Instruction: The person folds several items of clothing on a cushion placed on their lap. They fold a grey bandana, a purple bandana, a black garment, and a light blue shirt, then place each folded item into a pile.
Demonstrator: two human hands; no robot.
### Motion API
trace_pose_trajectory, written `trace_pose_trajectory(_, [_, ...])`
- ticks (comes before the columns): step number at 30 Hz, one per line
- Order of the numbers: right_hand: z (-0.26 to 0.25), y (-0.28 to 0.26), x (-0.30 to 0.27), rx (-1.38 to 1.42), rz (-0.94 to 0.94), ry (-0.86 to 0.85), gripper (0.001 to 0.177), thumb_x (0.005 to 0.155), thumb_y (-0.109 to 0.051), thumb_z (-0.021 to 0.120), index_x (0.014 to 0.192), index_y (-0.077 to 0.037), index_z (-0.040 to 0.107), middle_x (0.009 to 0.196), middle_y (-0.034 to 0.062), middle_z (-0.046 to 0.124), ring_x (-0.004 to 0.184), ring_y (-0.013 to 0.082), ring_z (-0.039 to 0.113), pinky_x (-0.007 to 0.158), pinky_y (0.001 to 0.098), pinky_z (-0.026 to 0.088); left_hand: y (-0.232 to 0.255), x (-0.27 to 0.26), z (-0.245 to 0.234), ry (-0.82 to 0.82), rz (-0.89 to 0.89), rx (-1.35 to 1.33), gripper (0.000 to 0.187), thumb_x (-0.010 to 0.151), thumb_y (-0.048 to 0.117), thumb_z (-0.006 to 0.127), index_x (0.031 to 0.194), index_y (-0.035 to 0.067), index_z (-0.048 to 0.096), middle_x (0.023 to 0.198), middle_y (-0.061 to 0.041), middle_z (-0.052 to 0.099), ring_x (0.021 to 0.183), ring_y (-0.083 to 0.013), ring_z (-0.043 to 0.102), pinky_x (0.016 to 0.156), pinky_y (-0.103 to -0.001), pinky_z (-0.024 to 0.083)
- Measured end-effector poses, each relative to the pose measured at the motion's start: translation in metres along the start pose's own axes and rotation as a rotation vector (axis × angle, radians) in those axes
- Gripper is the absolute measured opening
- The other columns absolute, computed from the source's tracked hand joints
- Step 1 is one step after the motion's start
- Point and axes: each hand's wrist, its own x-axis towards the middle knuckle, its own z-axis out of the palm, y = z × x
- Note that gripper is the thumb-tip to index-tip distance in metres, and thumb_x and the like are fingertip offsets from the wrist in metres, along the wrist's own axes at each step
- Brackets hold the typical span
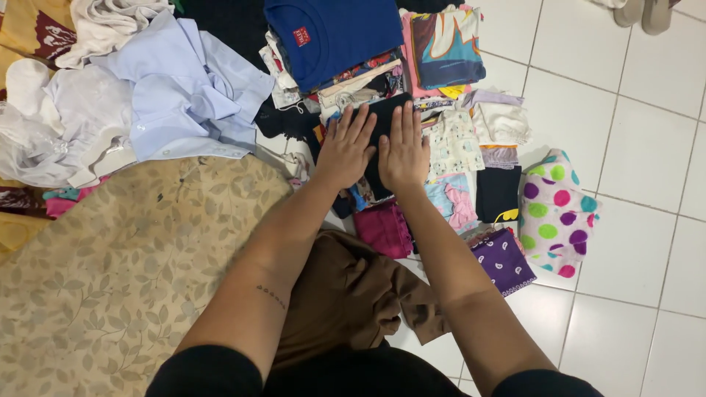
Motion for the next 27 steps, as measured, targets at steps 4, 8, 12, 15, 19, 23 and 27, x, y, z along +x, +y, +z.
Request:
trace_pose_trajectory(4, [0.008, 0.002, 0.0, -0.01, -0.011, -0.02, 0.067, 0.107, -0.038, 0.038, 0.164, -0.008, 0.023, 0.172, 0.0108, 0.013, 0.158, 0.0318, 0.015, 0.119, 0.0571, 0.025, 0.002, 0.007, -0.007, -0.085, -0.026, 0.02, 0.074, 0.1, 0.041, 0.059, 0.162, 0.013, 0.03, 0.171, -0.009, 0.015, 0.157, -0.0361, 0.015, 0.119, -0.064, 0.024])
trace_pose_trajectory(8, [0.007, 0.004, -0.004, -0.06, -0.003, -0.005, 0.07, 0.106, -0.042, 0.04, 0.166, -0.01, 0.021, 0.174, 0.0082, 0.011, 0.161, 0.03, 0.014, 0.123, 0.061, 0.019, 0.013, -0.001, -0.045, -0.178, -0.135, 0.007, 0.075, 0.101, 0.044, 0.058, 0.162, 0.016, 0.026, 0.17, -0.01, 0.013, 0.156, -0.0359, 0.014, 0.119, -0.068, 0.017])
trace_pose_trajectory(12, [-0.011, 0.008, -0.005, -0.035, -0.007, -0.006, 0.075, 0.107, -0.047, 0.04, 0.166, -0.008, 0.017, 0.174, 0.0104, 0.006, 0.16, 0.0325, 0.009, 0.122, 0.0671, 0.012, 0.009, -0.077, -0.1, -0.208, -0.297, 0.067, 0.073, 0.103, 0.048, 0.054, 0.164, 0.02, 0.023, 0.173, -0.012, 0.015, 0.158, -0.0336, 0.014, 0.124, -0.065, 0.013])
trace_pose_trajectory(15, [-0.036, 0.001, -0.007, 0.024, 0.006, -0.102, 0.078, 0.107, -0.054, 0.038, 0.167, -0.008, 0.014, 0.175, 0.0119, 0.003, 0.16, 0.0345, 0.005, 0.12, 0.0723, 0.006, -0.017, -0.154, -0.139, -0.162, -0.445, 0.061, 0.073, 0.1, 0.049, 0.049, 0.161, 0.018, 0.026, 0.169, -0.015, 0.017, 0.155, -0.0382, 0.011, 0.118, -0.066, 0.005])
trace_pose_trajectory(19, [-0.069, -0.027, -0.006, 0.042, -0.027, -0.077, 0.09, 0.101, -0.058, 0.053, 0.164, -0.004, 0.017, 0.171, 0.0225, 0.001, 0.157, 0.044, 0.003, 0.112, 0.0773, 0.006, -0.043, -0.278, -0.189, -0.038, -0.683, 0.149, 0.07, 0.101, 0.047, 0.047, 0.163, 0.019, 0.028, 0.17, -0.017, 0.02, 0.156, -0.04, 0.016, 0.122, -0.064, 0.008])
trace_pose_trajectory(23, [-0.058, -0.088, -0.002, 0.15, -0.387, 0.206, 0.087, 0.091, -0.046, 0.077, 0.157, -0.004, 0.039, 0.166, 0.0265, 0.026, 0.152, 0.0474, 0.029, 0.118, 0.0658, 0.024, -0.044, -0.371, -0.208, -0.036, -0.891, 0.317, 0.072, 0.096, 0.056, 0.051, 0.16, 0.027, 0.032, 0.169, -0.013, 0.023, 0.155, -0.0414, 0.018, 0.123, -0.061, 0.01])
trace_pose_trajectory(27, [-0.001, -0.187, 0.018, 0.432, -0.607, -0.145, 0.08, 0.081, -0.041, 0.077, 0.149, -0.006, 0.051, 0.151, 0.0186, 0.053, 0.139, 0.0376, 0.049, 0.116, 0.0509, 0.04, -0.053, -0.39, -0.202, 0.059, -0.908, 0.28, 0.074, 0.097, 0.057, 0.05, 0.161, 0.023, 0.035, 0.17, -0.015, 0.021, 0.155, -0.0434, 0.016, 0.122, -0.062, 0.009])
